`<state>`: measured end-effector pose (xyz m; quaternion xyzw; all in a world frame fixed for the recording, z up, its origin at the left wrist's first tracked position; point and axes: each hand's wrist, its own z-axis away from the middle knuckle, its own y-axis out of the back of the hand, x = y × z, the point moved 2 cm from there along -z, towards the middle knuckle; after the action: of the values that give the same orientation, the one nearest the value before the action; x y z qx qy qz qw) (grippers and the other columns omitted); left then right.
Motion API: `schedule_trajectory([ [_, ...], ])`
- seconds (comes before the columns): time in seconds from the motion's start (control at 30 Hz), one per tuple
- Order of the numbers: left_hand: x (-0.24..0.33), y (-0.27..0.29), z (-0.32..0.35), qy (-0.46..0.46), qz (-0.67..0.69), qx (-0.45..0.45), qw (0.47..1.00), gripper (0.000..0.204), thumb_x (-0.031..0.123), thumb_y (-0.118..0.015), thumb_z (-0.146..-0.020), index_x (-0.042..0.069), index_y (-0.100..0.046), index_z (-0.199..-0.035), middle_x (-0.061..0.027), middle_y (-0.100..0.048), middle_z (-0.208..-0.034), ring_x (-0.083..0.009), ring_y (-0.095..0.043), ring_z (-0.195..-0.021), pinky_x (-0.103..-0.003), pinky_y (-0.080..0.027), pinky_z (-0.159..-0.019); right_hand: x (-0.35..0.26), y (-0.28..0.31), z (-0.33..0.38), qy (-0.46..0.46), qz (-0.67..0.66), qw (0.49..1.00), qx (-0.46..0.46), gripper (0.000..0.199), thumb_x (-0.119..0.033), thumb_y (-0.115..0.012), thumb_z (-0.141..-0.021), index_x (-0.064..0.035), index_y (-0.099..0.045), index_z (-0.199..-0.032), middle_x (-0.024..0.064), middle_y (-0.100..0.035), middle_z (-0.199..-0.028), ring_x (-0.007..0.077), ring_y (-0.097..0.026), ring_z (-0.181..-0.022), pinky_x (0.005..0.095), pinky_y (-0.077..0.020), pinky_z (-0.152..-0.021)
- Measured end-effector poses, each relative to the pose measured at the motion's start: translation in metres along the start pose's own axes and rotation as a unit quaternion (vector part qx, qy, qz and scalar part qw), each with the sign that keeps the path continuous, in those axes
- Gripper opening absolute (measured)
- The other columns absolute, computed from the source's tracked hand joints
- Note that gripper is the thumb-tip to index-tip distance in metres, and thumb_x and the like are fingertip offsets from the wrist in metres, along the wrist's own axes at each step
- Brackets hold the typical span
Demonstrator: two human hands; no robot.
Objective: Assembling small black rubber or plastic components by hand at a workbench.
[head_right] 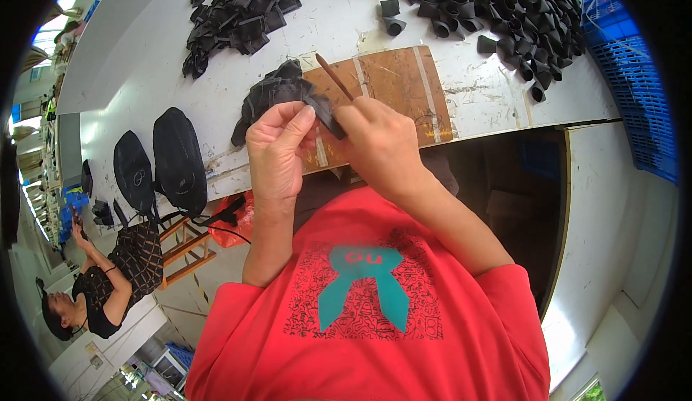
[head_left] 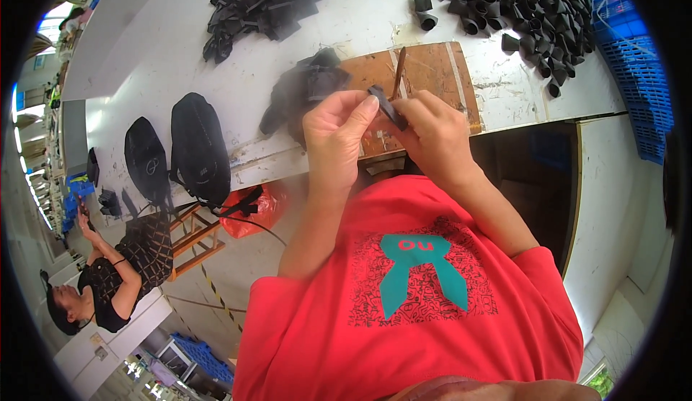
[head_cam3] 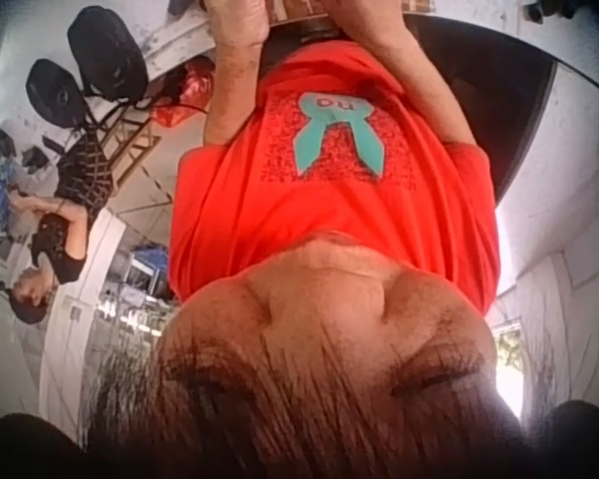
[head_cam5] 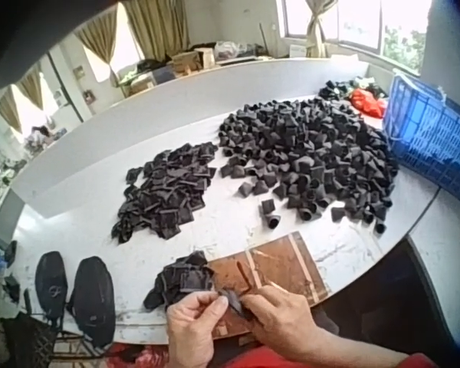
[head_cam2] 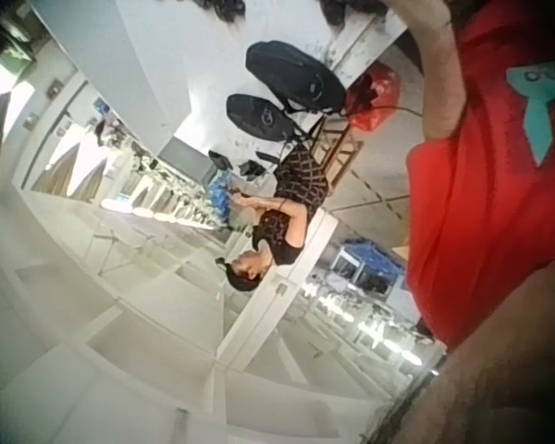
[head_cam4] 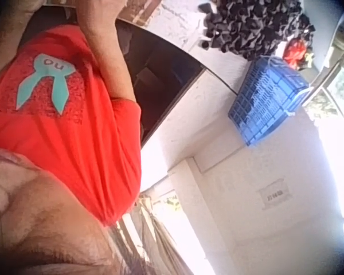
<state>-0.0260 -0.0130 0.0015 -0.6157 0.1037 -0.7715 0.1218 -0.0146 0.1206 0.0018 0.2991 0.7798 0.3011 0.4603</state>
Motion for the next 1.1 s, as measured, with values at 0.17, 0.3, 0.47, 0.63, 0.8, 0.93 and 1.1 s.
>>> schedule_trajectory([
  [0.17,0.002,-0.009,0.008,-0.102,-0.108,-0.025,0.989,0.006,0.004,-0.060,-0.080,-0.002,-0.060,-0.080,0.0010,-0.058,-0.071,-0.0029,-0.050,-0.063,-0.017,-0.041,-0.056,-0.006,0.023,-0.011,-0.015,-0.177,0.983,0.055,0.028,-0.016,-0.068,-0.069,-0.0016,-0.057,-0.090,0.0086,-0.053,-0.073,0.0219,-0.053,-0.060,0.0299,-0.0433,-0.052],
  [0.3,-0.003,-0.016,0.012,-0.211,-0.242,0.031,0.947,0.006,0.001,-0.061,-0.076,0.000,-0.058,-0.081,-0.0032,-0.057,-0.063,-0.0057,-0.052,-0.055,-0.020,-0.042,-0.050,-0.006,0.021,-0.010,-0.042,-0.212,0.975,0.043,0.014,-0.005,-0.064,-0.070,-0.0020,-0.058,-0.082,0.0075,-0.053,-0.073,0.0206,-0.053,-0.059,0.0296,-0.0429,-0.050],
  [0.47,-0.008,-0.027,0.010,-0.129,-0.071,0.118,0.982,0.011,-0.003,-0.056,-0.078,-0.003,-0.053,-0.089,-0.0039,-0.056,-0.067,-0.0027,-0.047,-0.049,-0.015,-0.036,-0.039,0.002,0.003,-0.009,-0.055,-0.095,0.987,0.114,0.008,0.000,-0.061,-0.069,-0.0023,-0.058,-0.076,0.0074,-0.052,-0.067,0.0191,-0.052,-0.054,0.0289,-0.0428,-0.048],
  [0.63,0.000,-0.012,0.000,0.074,0.235,-0.057,0.967,0.015,-0.006,-0.054,-0.075,-0.001,-0.052,-0.089,-0.0034,-0.055,-0.075,-0.0033,-0.044,-0.047,-0.015,-0.033,-0.039,0.020,0.005,-0.009,-0.362,-0.602,0.709,-0.065,0.002,-0.005,-0.059,-0.075,-0.0032,-0.060,-0.076,0.0001,-0.053,-0.067,0.0058,-0.042,-0.047,0.0187,-0.0307,-0.042],
  [0.8,-0.003,-0.020,0.001,-0.186,-0.134,0.082,0.970,0.015,-0.007,-0.054,-0.073,-0.001,-0.053,-0.087,-0.0027,-0.054,-0.072,-0.0049,-0.050,-0.055,-0.019,-0.042,-0.049,0.010,-0.007,-0.007,-0.343,-0.801,0.475,-0.120,0.020,-0.021,-0.056,-0.083,-0.0063,-0.053,-0.070,-0.0023,-0.047,-0.062,0.0025,-0.038,-0.052,0.0155,-0.0268,-0.043],
  [0.93,0.008,-0.015,-0.014,0.033,0.149,-0.040,0.987,0.017,-0.004,-0.048,-0.077,-0.002,-0.053,-0.093,-0.0080,-0.057,-0.073,-0.0024,-0.038,-0.040,-0.017,-0.029,-0.034,0.008,0.021,-0.031,-0.281,-0.535,0.788,-0.115,0.027,-0.030,-0.055,-0.085,-0.0051,-0.055,-0.073,-0.0054,-0.047,-0.062,0.0015,-0.039,-0.055,0.0174,-0.0285,-0.044],
  [1.1,0.047,-0.025,-0.023,0.185,0.417,-0.246,0.855,0.020,-0.002,-0.047,-0.080,-0.001,-0.051,-0.100,-0.0133,-0.060,-0.081,-0.0007,-0.027,-0.033,-0.016,-0.022,-0.030,0.012,0.039,-0.069,-0.186,-0.541,0.809,-0.136,0.028,-0.029,-0.055,-0.085,-0.0046,-0.056,-0.072,-0.0064,-0.045,-0.059,0.0013,-0.036,-0.054,0.0176,-0.0266,-0.045],
])
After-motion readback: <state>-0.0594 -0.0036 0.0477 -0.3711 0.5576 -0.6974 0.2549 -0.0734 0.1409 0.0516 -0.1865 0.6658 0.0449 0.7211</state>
